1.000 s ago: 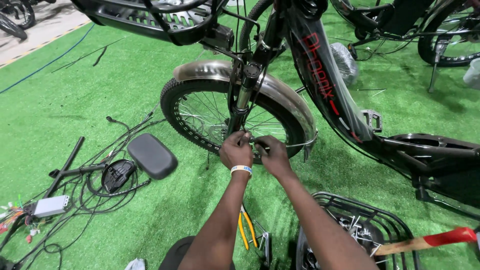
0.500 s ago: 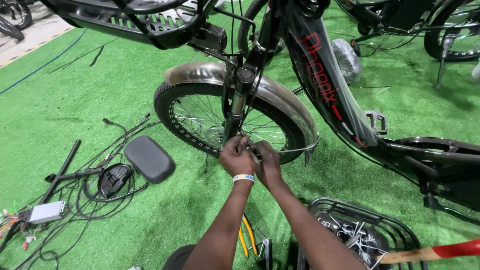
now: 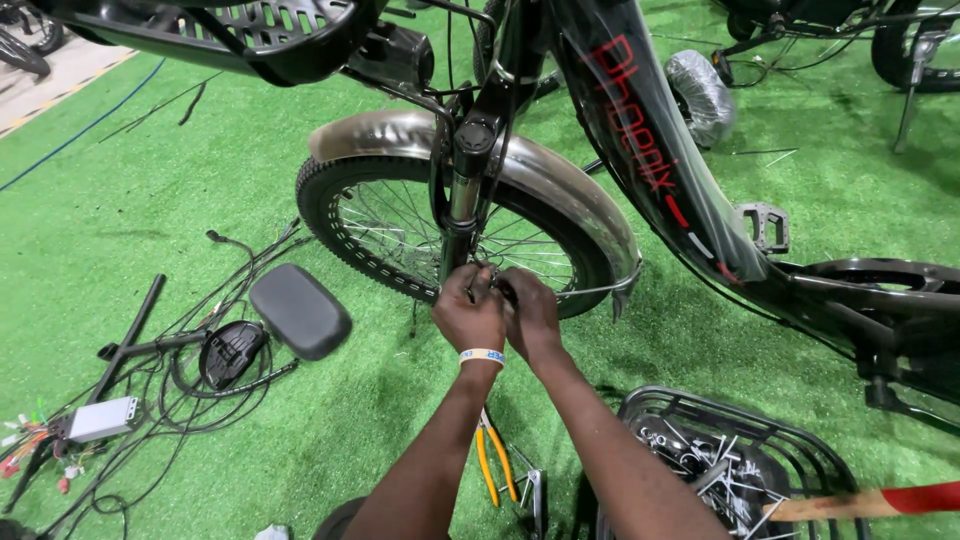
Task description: Assembling a bicycle by securing components to the front fork using zip ties and pliers.
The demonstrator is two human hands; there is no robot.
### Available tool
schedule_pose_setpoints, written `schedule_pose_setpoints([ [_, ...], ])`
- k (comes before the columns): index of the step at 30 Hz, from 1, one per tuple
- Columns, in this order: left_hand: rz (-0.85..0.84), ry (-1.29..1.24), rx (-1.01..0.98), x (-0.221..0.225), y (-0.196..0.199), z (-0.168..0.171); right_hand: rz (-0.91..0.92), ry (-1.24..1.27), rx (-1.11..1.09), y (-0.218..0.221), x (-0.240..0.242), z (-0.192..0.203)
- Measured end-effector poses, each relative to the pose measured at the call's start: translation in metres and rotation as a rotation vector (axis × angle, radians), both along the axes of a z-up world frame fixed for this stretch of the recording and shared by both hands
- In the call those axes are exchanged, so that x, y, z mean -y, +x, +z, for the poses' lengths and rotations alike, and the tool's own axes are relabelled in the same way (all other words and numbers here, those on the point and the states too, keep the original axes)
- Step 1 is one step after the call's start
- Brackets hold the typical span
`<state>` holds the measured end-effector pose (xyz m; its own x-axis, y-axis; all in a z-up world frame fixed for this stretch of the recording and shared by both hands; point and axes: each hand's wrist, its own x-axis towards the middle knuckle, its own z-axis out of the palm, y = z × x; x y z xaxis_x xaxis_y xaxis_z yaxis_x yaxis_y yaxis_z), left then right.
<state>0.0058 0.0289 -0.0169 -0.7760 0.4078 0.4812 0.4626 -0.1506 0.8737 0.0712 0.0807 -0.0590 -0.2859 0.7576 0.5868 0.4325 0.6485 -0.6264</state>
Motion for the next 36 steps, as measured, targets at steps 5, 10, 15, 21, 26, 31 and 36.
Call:
schedule_pose_setpoints([
  [5,0.053,-0.056,-0.101,-0.012,-0.007,-0.018,0.005,-0.050,0.077,-0.002,0.004,0.013],
  [10,0.064,-0.107,-0.098,-0.010,-0.006,-0.019,-0.052,-0.170,0.193,-0.006,-0.025,-0.014],
  [15,0.039,-0.006,0.216,0.012,0.016,0.018,-0.068,-0.332,0.471,0.008,-0.015,0.003],
  [21,-0.007,0.154,0.493,-0.007,0.008,0.012,0.015,-0.298,0.210,0.019,0.014,0.006],
  [26,0.172,0.015,0.148,-0.020,0.007,-0.006,-0.117,-0.312,0.478,0.011,0.037,0.051],
  [31,0.214,-0.096,0.040,-0.018,0.004,-0.011,-0.135,-0.407,0.549,0.002,0.020,0.044],
  [36,0.057,-0.144,0.188,0.002,0.008,-0.003,-0.240,-0.357,0.479,0.005,-0.022,-0.010],
])
